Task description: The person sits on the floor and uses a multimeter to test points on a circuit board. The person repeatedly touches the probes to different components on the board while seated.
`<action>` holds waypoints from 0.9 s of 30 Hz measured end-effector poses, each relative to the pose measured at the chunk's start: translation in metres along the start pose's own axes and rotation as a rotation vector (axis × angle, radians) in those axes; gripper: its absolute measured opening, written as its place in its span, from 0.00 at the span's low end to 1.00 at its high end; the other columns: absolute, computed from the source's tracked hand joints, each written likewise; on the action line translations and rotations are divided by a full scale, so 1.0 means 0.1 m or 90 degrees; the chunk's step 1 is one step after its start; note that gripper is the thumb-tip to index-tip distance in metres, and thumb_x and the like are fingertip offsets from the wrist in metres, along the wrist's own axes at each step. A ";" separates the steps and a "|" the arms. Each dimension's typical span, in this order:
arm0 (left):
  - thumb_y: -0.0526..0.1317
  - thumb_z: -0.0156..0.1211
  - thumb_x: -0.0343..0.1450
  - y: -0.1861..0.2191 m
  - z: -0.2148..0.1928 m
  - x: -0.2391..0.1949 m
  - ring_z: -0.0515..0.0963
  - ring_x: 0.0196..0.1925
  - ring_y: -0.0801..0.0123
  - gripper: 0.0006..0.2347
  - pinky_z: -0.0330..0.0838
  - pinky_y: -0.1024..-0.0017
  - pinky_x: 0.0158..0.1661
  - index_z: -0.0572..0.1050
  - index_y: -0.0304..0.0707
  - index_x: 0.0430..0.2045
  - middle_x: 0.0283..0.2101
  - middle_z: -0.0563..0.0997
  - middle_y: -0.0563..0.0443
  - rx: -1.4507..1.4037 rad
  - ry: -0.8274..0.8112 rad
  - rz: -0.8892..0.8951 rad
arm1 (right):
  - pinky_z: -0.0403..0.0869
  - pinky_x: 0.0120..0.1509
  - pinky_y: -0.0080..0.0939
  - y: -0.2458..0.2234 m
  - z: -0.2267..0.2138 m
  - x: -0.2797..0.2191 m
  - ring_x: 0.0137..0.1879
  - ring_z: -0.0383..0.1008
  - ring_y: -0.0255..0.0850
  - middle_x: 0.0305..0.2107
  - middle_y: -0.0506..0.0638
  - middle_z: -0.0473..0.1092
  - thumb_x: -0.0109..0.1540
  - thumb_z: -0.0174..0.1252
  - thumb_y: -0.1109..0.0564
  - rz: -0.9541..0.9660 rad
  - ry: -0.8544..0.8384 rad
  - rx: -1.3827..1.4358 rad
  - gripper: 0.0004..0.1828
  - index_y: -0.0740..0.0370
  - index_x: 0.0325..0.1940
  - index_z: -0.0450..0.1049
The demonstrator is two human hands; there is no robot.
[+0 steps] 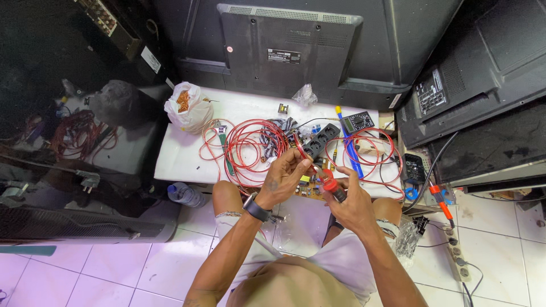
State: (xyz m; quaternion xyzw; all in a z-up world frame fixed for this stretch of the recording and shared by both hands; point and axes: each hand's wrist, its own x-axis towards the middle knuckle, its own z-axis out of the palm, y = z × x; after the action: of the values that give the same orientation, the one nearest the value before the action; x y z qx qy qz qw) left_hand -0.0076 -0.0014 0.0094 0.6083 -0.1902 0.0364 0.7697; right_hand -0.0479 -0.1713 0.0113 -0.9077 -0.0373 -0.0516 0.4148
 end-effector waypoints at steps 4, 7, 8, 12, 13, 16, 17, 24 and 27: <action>0.35 0.49 0.70 0.04 0.05 0.00 0.76 0.32 0.72 0.06 0.74 0.71 0.35 0.68 0.28 0.28 0.26 0.75 0.44 -0.012 -0.012 -0.010 | 0.69 0.41 0.45 -0.01 -0.04 0.05 0.35 0.72 0.51 0.23 0.51 0.69 0.49 0.58 0.48 -0.015 -0.039 -0.049 0.15 0.50 0.38 0.68; 0.35 0.49 0.70 0.03 0.07 0.01 0.75 0.33 0.73 0.06 0.73 0.72 0.35 0.68 0.28 0.28 0.26 0.74 0.44 -0.012 -0.019 -0.002 | 0.68 0.38 0.44 -0.02 0.01 0.07 0.30 0.70 0.50 0.18 0.51 0.66 0.52 0.56 0.43 -0.008 -0.037 -0.025 0.13 0.49 0.33 0.68; 0.35 0.49 0.70 0.03 0.08 0.01 0.75 0.33 0.73 0.06 0.72 0.72 0.35 0.68 0.28 0.29 0.26 0.74 0.45 -0.016 -0.020 -0.004 | 0.67 0.36 0.43 0.03 0.04 0.07 0.28 0.69 0.50 0.16 0.51 0.64 0.51 0.56 0.44 -0.034 -0.018 -0.047 0.12 0.50 0.31 0.67; 0.36 0.49 0.70 -0.05 0.07 0.02 0.77 0.32 0.70 0.06 0.74 0.72 0.34 0.68 0.29 0.30 0.26 0.75 0.44 -0.018 -0.006 -0.021 | 0.66 0.30 0.41 0.18 0.12 0.13 0.22 0.67 0.51 0.11 0.50 0.61 0.51 0.56 0.47 -0.061 0.005 -0.038 0.10 0.51 0.24 0.64; 0.36 0.49 0.70 -0.06 0.06 0.02 0.77 0.32 0.70 0.06 0.74 0.72 0.34 0.68 0.29 0.30 0.26 0.75 0.44 -0.017 -0.004 -0.020 | 0.66 0.30 0.41 0.16 0.11 0.14 0.22 0.67 0.51 0.11 0.50 0.61 0.51 0.56 0.47 -0.063 0.004 -0.037 0.10 0.51 0.24 0.64; 0.37 0.48 0.70 -0.11 0.06 0.02 0.77 0.31 0.69 0.06 0.74 0.73 0.32 0.67 0.30 0.29 0.25 0.75 0.44 -0.020 0.006 -0.037 | 0.66 0.30 0.47 0.28 0.15 0.20 0.24 0.67 0.54 0.11 0.53 0.62 0.49 0.56 0.47 -0.081 -0.012 -0.051 0.11 0.52 0.23 0.63; 0.37 0.47 0.70 -0.14 0.06 0.02 0.78 0.30 0.67 0.06 0.76 0.72 0.32 0.67 0.30 0.31 0.25 0.75 0.44 -0.055 0.012 -0.068 | 0.66 0.29 0.45 0.42 0.19 0.24 0.24 0.68 0.53 0.12 0.53 0.62 0.49 0.55 0.48 -0.108 0.007 -0.071 0.10 0.51 0.23 0.63; 0.43 0.45 0.71 -0.33 0.12 0.00 0.79 0.30 0.69 0.09 0.78 0.74 0.32 0.63 0.35 0.35 0.26 0.76 0.47 -0.199 0.055 -0.212 | 0.69 0.33 0.48 0.53 0.26 0.33 0.29 0.70 0.52 0.17 0.52 0.65 0.47 0.55 0.48 -0.107 0.048 -0.128 0.12 0.52 0.29 0.64; 0.40 0.48 0.70 -0.07 0.17 -0.05 0.78 0.31 0.67 0.08 0.77 0.74 0.32 0.63 0.34 0.35 0.28 0.75 0.46 -0.102 0.019 -0.231 | 0.70 0.34 0.45 0.54 0.24 0.30 0.30 0.71 0.47 0.19 0.49 0.64 0.49 0.55 0.46 -0.107 0.090 -0.189 0.11 0.49 0.30 0.64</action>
State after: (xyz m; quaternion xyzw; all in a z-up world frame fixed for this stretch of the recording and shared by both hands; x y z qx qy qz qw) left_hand -0.0145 -0.0182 0.0040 0.5688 -0.0684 -0.1092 0.8123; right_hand -0.0101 -0.1876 -0.0415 -0.9466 -0.0759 -0.1552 0.2722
